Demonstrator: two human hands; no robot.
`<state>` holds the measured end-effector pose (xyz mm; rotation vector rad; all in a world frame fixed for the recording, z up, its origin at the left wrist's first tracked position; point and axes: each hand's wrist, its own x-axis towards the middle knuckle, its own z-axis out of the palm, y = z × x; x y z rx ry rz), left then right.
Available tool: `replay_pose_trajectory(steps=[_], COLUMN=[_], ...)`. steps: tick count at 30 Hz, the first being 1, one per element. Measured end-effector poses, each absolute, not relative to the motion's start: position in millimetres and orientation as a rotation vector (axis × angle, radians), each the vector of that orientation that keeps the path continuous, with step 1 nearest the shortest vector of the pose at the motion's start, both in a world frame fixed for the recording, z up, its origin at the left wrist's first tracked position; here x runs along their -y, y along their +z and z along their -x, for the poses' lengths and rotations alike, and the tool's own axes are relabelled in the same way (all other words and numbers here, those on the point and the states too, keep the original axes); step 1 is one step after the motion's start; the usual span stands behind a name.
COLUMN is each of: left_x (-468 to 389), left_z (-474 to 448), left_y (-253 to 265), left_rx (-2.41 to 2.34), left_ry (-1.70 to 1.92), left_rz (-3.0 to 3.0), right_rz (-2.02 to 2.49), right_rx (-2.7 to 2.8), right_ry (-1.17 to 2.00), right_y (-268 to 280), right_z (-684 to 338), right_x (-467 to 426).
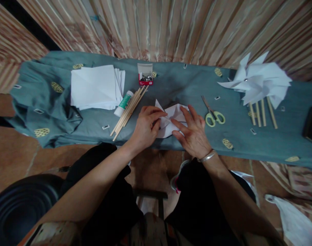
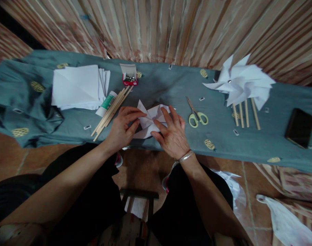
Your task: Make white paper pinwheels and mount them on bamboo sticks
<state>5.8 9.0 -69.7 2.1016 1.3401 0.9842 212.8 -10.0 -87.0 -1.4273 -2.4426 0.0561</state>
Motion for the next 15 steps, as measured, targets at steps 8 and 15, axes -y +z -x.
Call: replay_pose_trajectory(steps=[8,15], left_x=[-8.1,-8.2], left_z=[-6.9,-7.4], left_y=[-69.0,-68.0], left_rx=[-1.347,-1.359], left_ry=[0.954,0.947], left_rz=[-2.075,-2.054], right_rz=[1.421,1.423], right_rx=[2.448,2.395], right_ry=[0.065,0.103], right_y=[-91.0,-95.3], right_z=[-210.9,-207.7], right_x=[9.0,9.6])
